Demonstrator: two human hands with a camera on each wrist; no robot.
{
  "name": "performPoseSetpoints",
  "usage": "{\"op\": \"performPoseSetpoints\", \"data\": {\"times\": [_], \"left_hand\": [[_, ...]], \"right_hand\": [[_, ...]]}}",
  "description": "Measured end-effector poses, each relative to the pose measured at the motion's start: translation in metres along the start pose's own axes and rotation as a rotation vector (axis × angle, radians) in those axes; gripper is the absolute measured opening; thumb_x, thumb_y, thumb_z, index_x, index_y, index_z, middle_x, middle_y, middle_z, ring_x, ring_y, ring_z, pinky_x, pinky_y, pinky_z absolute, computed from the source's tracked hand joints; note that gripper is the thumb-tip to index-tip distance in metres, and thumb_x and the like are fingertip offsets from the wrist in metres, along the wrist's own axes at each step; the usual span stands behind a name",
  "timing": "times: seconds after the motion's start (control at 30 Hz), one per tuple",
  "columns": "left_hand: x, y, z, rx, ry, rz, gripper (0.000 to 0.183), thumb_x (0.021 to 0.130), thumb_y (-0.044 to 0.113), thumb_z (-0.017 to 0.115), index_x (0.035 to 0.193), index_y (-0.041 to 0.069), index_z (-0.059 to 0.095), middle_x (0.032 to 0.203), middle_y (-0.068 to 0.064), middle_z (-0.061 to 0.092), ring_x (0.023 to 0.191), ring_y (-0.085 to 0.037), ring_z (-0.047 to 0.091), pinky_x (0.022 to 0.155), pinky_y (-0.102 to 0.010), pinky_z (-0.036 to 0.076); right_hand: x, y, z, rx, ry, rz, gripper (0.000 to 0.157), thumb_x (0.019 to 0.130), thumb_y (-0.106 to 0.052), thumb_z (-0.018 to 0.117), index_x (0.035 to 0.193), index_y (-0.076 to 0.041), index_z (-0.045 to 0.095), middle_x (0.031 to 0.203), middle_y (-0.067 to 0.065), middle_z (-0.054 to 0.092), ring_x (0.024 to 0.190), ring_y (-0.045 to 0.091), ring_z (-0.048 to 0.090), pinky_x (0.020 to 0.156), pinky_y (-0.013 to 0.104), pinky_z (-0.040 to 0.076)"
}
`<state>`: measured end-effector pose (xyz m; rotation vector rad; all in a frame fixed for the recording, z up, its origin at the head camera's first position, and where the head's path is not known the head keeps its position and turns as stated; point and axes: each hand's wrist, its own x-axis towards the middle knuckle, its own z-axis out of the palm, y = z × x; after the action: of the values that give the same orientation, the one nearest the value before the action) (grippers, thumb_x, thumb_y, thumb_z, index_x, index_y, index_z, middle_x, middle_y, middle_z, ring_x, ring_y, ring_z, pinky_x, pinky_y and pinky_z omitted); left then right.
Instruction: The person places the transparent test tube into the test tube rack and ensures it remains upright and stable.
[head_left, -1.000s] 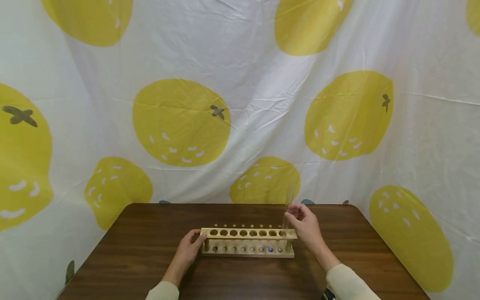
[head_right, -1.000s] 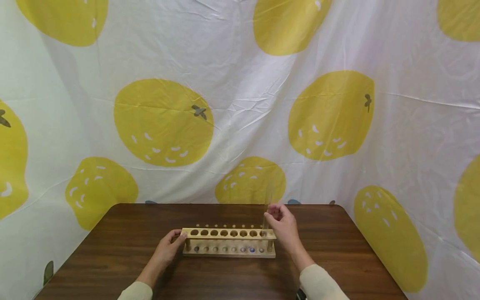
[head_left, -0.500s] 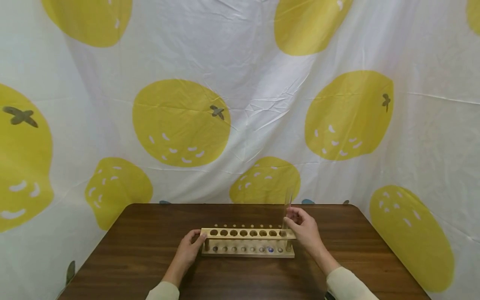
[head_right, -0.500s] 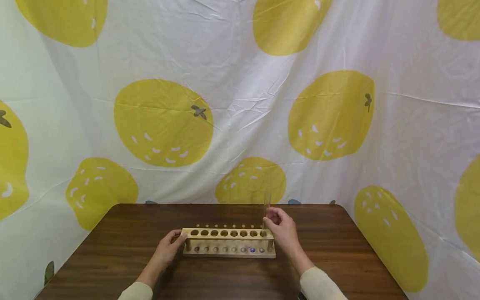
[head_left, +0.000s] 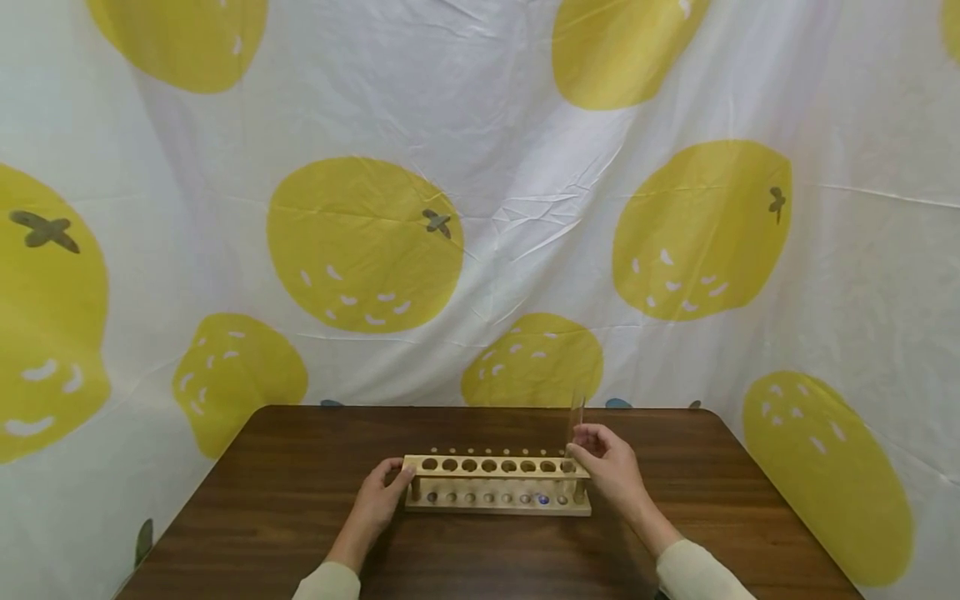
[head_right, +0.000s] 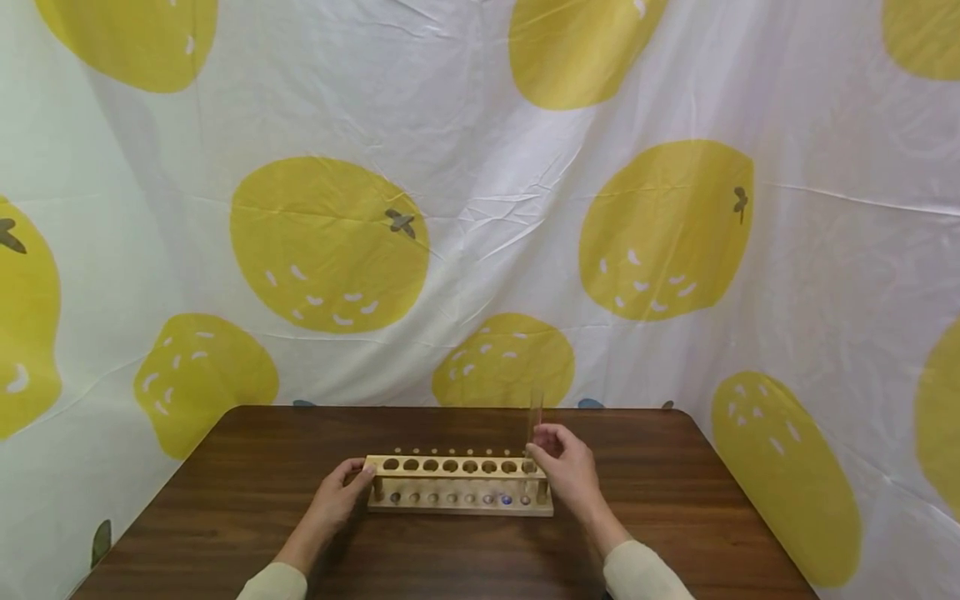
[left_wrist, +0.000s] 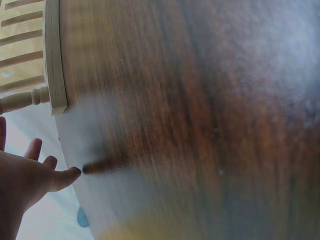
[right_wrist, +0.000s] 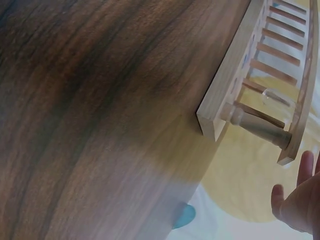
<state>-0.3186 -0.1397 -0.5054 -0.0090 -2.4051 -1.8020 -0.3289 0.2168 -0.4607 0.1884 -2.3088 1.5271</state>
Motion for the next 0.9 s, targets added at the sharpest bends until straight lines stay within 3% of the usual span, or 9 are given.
{"op": "performPoseSetpoints", "data": {"times": [0.4,0.67,0.9], "left_hand": [[-0.001,0.001,-0.001,-0.002,-0.009,-0.003,0.044,0.101,0.033,0.059,0.126,-0.003,0.058,0.131,-0.024,0.053,0.127,-0.042,0.043,0.103,-0.059,0.033],[0.000,0.000,-0.001,0.013,-0.011,0.000,0.046,0.101,0.036,0.059,0.125,-0.003,0.058,0.133,-0.025,0.051,0.129,-0.043,0.042,0.104,-0.059,0.033],[0.001,-0.001,-0.001,0.019,-0.014,-0.007,0.047,0.101,0.037,0.058,0.126,-0.003,0.057,0.134,-0.026,0.051,0.129,-0.043,0.042,0.103,-0.059,0.034]], "right_hand": [[-0.003,0.008,-0.001,-0.105,-0.009,-0.008,0.024,0.089,-0.014,0.076,0.111,-0.006,0.069,0.097,0.002,0.068,0.096,0.018,0.063,0.080,0.028,0.050],[-0.005,0.010,0.001,-0.131,-0.018,0.016,0.024,0.086,-0.013,0.078,0.107,-0.007,0.070,0.096,0.003,0.068,0.098,0.022,0.062,0.093,0.048,0.044],[-0.009,0.013,0.002,-0.155,-0.036,0.014,0.024,0.084,-0.017,0.080,0.105,-0.009,0.071,0.095,0.000,0.069,0.096,0.019,0.062,0.090,0.042,0.045]]}}
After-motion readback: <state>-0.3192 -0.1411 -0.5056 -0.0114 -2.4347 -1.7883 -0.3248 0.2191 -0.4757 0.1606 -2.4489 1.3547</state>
